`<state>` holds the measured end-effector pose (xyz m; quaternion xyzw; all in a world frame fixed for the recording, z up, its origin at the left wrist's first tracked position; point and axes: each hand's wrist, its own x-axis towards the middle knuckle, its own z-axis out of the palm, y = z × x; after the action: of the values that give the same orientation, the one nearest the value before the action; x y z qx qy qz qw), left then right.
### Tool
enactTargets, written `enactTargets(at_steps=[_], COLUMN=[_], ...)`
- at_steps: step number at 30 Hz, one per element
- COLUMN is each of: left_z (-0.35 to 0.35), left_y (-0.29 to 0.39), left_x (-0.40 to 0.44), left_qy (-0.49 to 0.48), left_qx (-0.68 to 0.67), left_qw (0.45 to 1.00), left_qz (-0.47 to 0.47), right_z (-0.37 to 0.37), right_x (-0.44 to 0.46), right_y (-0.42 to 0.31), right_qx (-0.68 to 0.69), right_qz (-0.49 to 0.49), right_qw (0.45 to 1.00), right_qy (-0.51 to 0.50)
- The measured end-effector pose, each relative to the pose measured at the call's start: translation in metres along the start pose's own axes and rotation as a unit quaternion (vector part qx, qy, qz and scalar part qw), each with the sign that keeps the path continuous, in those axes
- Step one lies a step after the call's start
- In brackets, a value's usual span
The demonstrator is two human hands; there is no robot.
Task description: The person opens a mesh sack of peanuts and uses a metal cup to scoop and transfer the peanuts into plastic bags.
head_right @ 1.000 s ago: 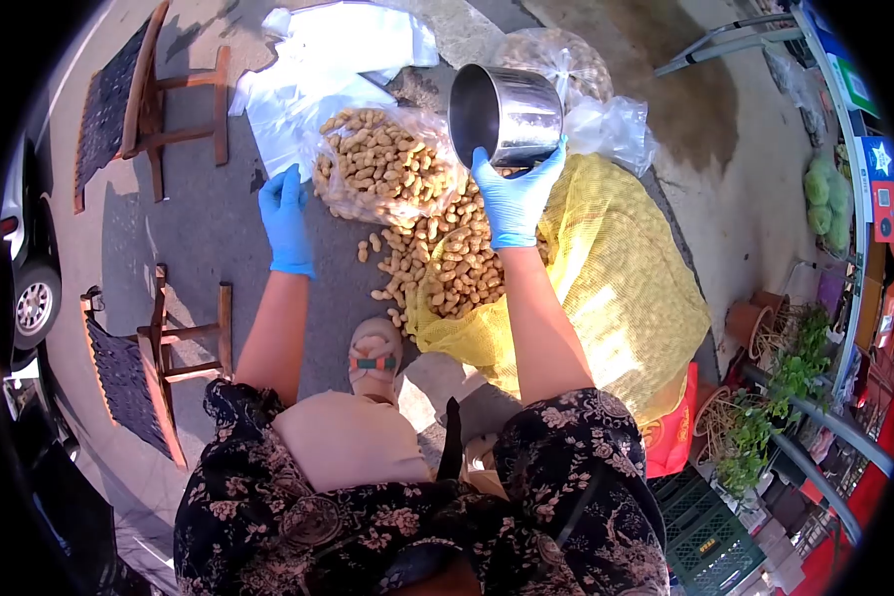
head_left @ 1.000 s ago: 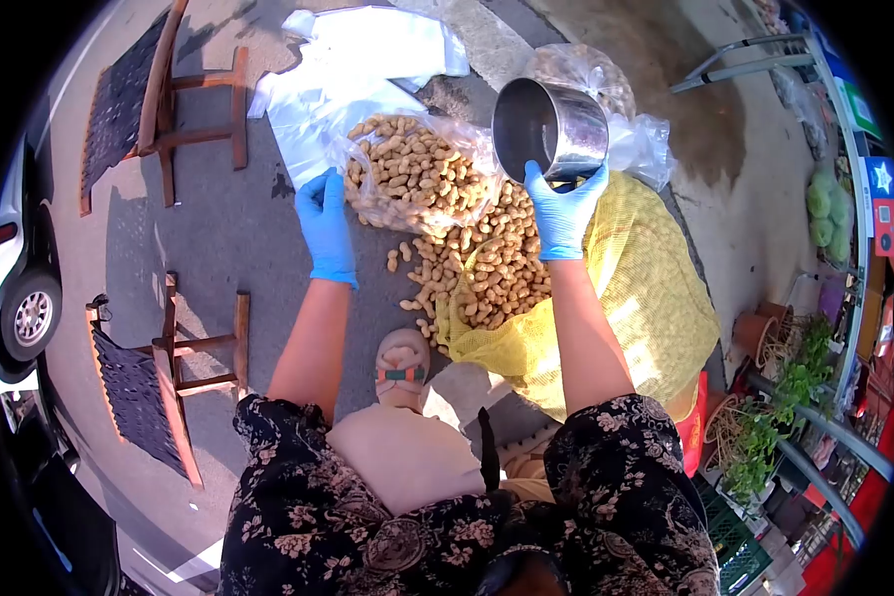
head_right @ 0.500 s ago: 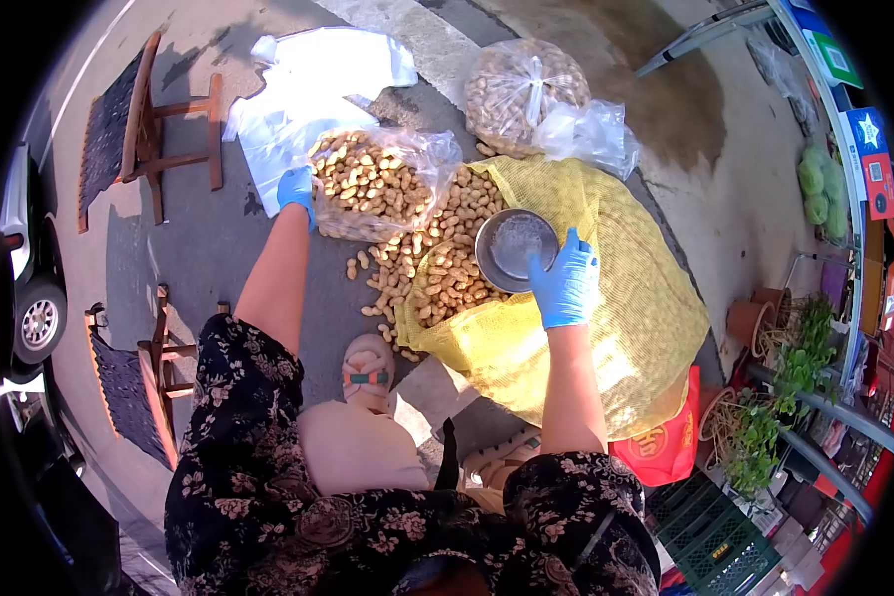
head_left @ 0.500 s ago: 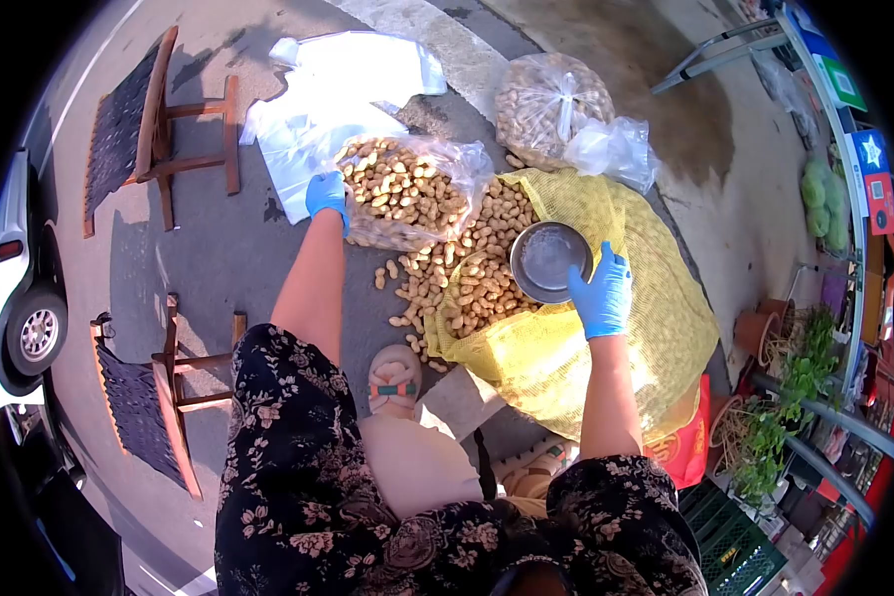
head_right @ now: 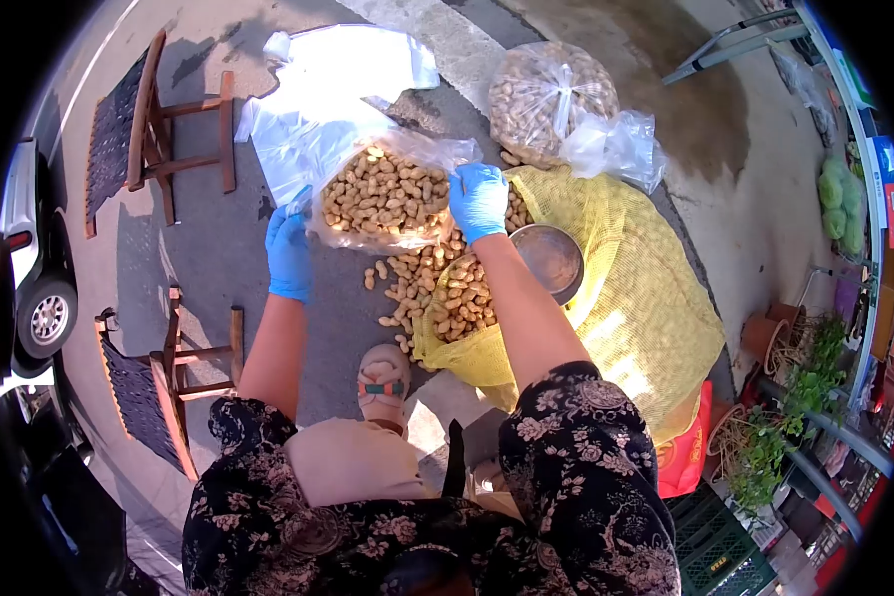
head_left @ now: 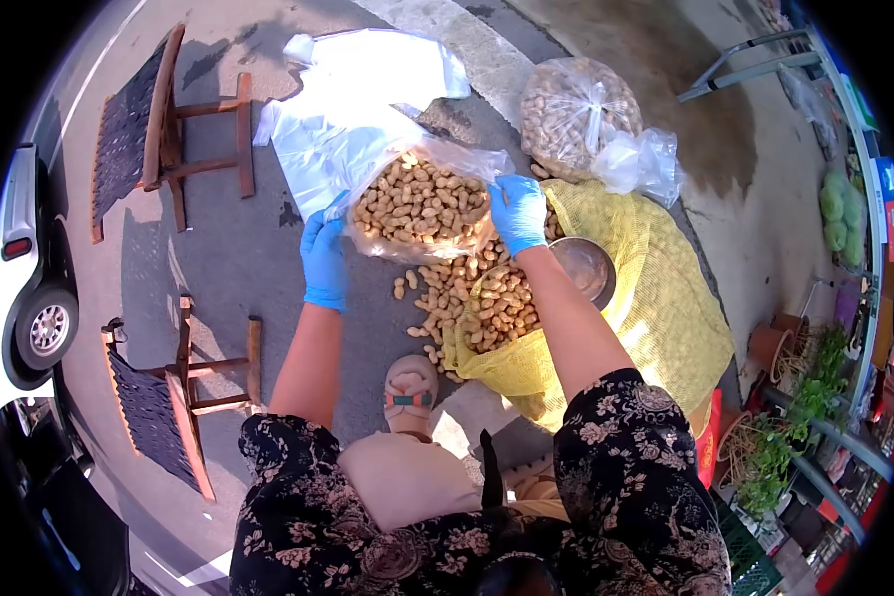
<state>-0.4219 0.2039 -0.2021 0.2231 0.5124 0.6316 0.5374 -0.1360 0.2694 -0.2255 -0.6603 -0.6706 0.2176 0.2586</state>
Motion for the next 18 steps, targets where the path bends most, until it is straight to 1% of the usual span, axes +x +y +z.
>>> enactTargets(at_steps=[1,2,3,4,5,6,8,9,10,12,13,14,15,16,17,18], left_z=[-0.003,-0.006,-0.005,-0.004,-0.004,-0.005,-0.005,0.001,0.006,0.014,0.015,0.014,0.014,0.013,0.011,0.009], left_y=[0.003,0.006,0.010,0.016,0.023,0.030,0.044,0.055,0.061,0.066,0.065,0.063,0.060,0.057,0.054,0.054], left_x=[0.000,-0.002,-0.002,-0.003,-0.005,-0.006,-0.010,-0.015,-0.018,-0.026,-0.029,-0.032,-0.036,-0.040,-0.043,-0.046], left_qy=[-0.014,-0.005,0.003,0.009,-0.003,-0.002,-0.001,-0.042,-0.042,-0.041,-0.062,-0.084,-0.106,-0.118,-0.130,-0.140], left_qx=[-0.035,-0.056,-0.077,-0.097,-0.072,-0.079,-0.091,-0.102,-0.086,-0.055,-0.037,-0.018,0.001,0.018,0.035,0.053], left_qw=[0.999,0.998,0.997,0.995,0.997,0.996,0.995,0.993,0.995,0.997,0.997,0.996,0.993,0.992,0.990,0.988], left_qz=[-0.004,-0.017,-0.027,-0.037,-0.025,-0.031,-0.046,-0.044,-0.040,-0.029,-0.034,-0.040,-0.045,-0.044,-0.041,-0.040], right_z=[0.000,0.000,-0.007,-0.024,-0.030,-0.035,-0.049,-0.058,-0.066,-0.080,-0.084,-0.073,-0.070,-0.069,-0.068,-0.069], right_x=[-0.002,-0.007,-0.009,-0.012,-0.017,-0.019,-0.021,-0.022,-0.018,-0.009,-0.007,-0.008,-0.010,-0.011,-0.015,-0.020], right_y=[0.006,0.011,0.010,-0.001,-0.003,-0.005,-0.008,-0.010,-0.013,-0.019,-0.032,-0.034,-0.043,-0.051,-0.061,-0.069], right_qx=[0.140,0.276,0.347,0.409,0.421,0.434,0.533,0.579,0.642,0.548,0.478,0.473,0.280,0.072,-0.068,-0.206], right_qz=[0.055,0.112,0.143,0.163,0.146,0.127,0.168,0.189,0.201,0.171,0.169,0.088,0.016,-0.057,-0.067,-0.075], right_qw=[0.989,0.954,0.925,0.896,0.890,0.883,0.823,0.788,0.736,0.817,0.862,0.876,0.959,0.995,0.993,0.973], right_qy=[0.017,0.035,0.058,0.063,0.094,0.125,0.102,0.090,0.076,0.044,0.006,-0.022,-0.037,-0.049,-0.062,-0.074])
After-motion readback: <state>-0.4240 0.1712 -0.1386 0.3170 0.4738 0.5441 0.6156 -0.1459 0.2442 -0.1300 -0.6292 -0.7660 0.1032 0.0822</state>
